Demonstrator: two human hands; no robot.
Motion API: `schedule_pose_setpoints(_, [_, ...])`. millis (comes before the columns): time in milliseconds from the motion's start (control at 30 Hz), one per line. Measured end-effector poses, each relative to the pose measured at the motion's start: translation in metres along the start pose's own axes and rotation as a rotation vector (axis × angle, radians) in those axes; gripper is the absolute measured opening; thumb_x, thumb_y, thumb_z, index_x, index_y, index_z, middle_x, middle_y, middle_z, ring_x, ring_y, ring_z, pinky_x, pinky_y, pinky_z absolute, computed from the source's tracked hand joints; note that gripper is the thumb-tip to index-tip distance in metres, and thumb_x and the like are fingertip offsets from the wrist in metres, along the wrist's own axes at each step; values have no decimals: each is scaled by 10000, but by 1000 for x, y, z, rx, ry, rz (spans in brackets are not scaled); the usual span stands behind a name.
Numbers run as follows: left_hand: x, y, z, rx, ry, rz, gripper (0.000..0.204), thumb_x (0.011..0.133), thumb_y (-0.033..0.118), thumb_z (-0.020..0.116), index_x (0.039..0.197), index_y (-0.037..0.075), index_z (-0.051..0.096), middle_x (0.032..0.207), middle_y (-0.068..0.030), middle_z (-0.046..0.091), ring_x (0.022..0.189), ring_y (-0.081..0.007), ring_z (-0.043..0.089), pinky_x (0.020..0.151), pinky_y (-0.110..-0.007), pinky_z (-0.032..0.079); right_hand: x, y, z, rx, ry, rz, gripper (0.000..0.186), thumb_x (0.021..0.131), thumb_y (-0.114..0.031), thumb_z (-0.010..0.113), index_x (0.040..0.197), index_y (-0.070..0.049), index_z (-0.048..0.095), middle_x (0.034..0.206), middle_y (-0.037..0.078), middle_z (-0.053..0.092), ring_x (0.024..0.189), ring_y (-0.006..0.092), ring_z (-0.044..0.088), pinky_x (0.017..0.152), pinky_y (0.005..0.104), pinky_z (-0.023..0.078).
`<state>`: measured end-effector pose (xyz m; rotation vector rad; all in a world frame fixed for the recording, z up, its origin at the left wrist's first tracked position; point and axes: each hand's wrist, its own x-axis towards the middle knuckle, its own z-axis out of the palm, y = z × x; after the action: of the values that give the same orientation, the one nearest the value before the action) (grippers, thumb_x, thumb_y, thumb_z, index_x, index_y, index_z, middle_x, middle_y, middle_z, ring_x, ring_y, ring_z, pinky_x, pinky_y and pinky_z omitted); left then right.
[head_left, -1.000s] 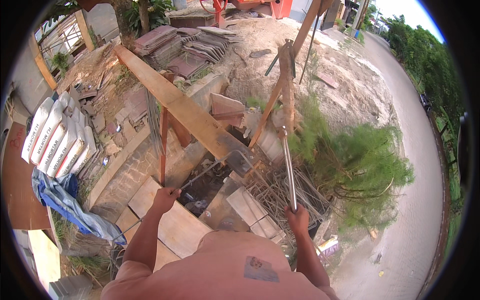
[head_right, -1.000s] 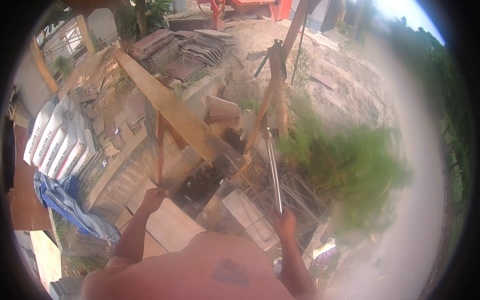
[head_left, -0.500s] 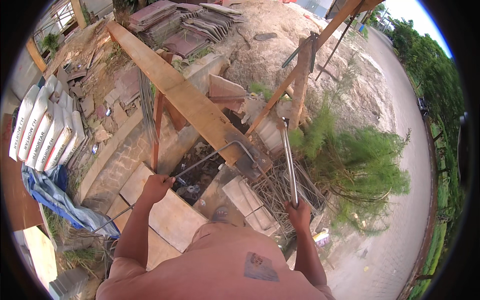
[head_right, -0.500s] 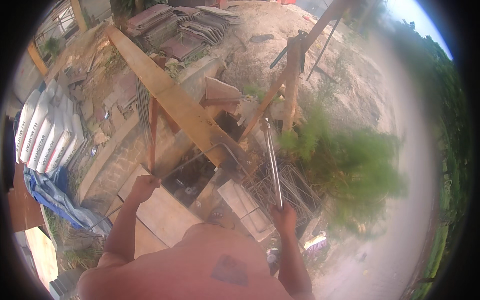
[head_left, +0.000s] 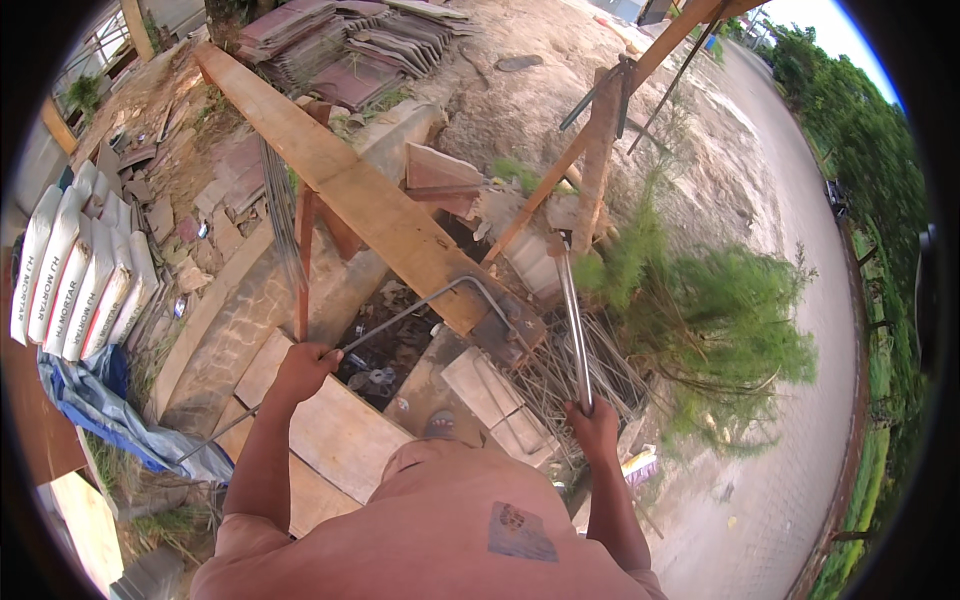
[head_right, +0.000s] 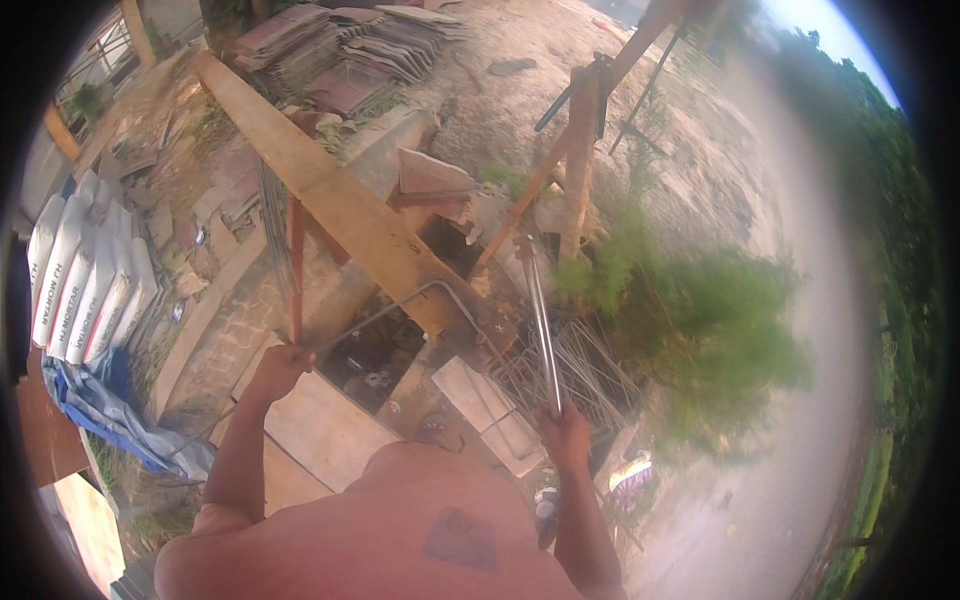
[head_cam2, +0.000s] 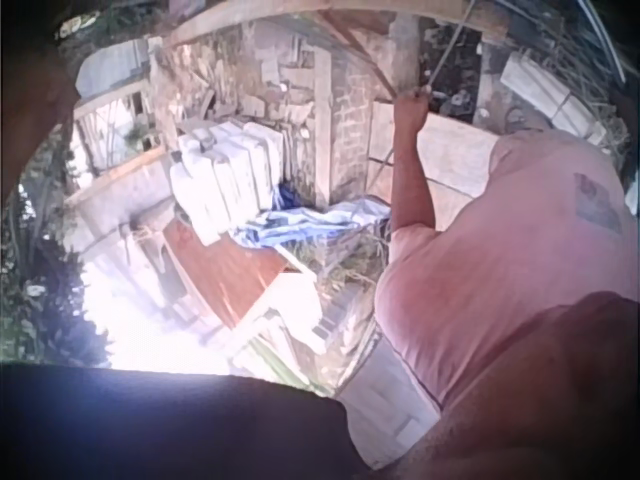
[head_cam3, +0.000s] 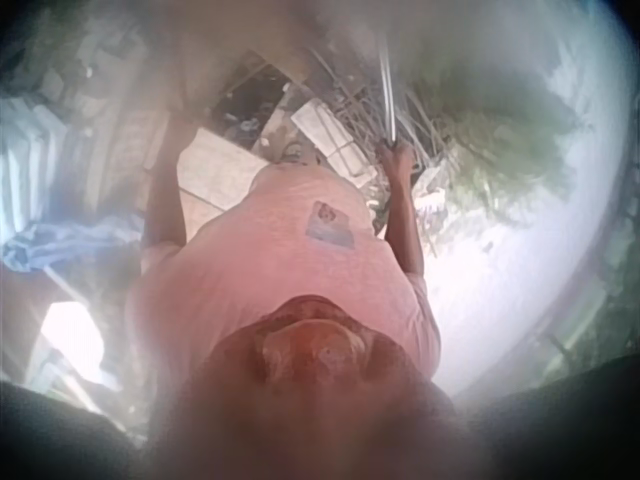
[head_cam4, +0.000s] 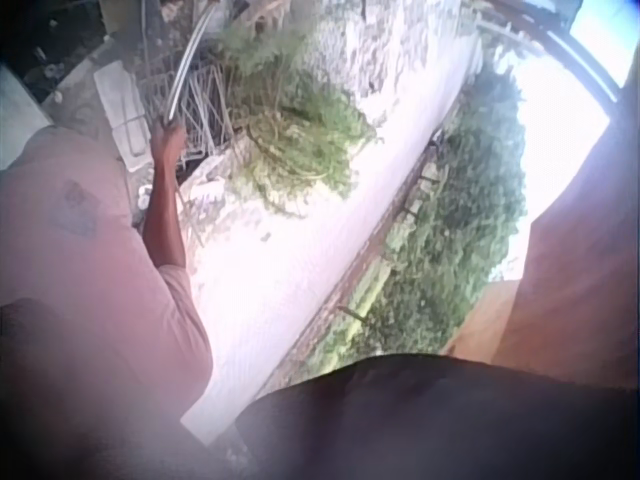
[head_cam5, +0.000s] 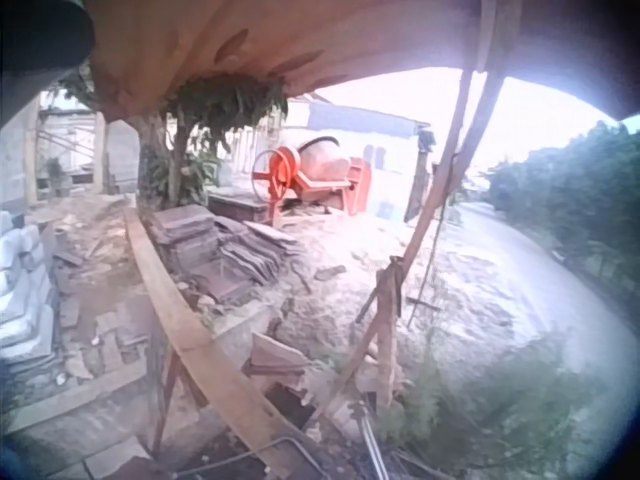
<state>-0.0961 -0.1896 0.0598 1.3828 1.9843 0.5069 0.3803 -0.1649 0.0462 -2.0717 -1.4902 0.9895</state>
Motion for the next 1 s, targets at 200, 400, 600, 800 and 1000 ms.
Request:
schedule_pose_setpoints(200, [-1,-1,-1,33,4,29,371,879,357,626,769,7,680,604,-172,581,584,-284,578,604,-397,442,2,3,1,7,-4,-38,208,828,-179,686,854,8,600,616,60,612,511,126,575,464,291,447])
schedule_pose_setpoints(400, [0,-2,-1,17,7,-9,363,875,344,639,774,-2,678,591,-181,563,553,-279,554,584,-401,429,-2,-9,-3,50,-34,-7,208,831,-175,687,843,10,592,616,62,610,501,120,571,448,285,439])
schedule_pose_setpoints(600, [8,-11,1,-15,4,-2,374,872,335,641,759,-20,672,581,-173,563,546,-275,551,577,-400,427,-1,-1,0,51,-15,-63,237,833,-199,692,836,12,585,619,63,602,521,134,569,482,295,442])
schedule_pose_setpoints(800, [7,-8,2,-7,-11,-58,367,872,332,636,764,-16,685,591,-175,581,571,-281,580,601,-392,445,8,2,-47,-344,50,-178,348,816,-329,709,801,-13,564,652,136,564,594,263,545,557,401,418])
schedule_pose_setpoints(1000, [10,-13,6,11,11,-21,350,869,324,634,776,-8,689,613,-171,600,599,-285,602,618,-392,454,52,39,-111,-609,137,-272,362,748,-368,752,742,-49,581,673,171,609,651,389,599,572,449,442])
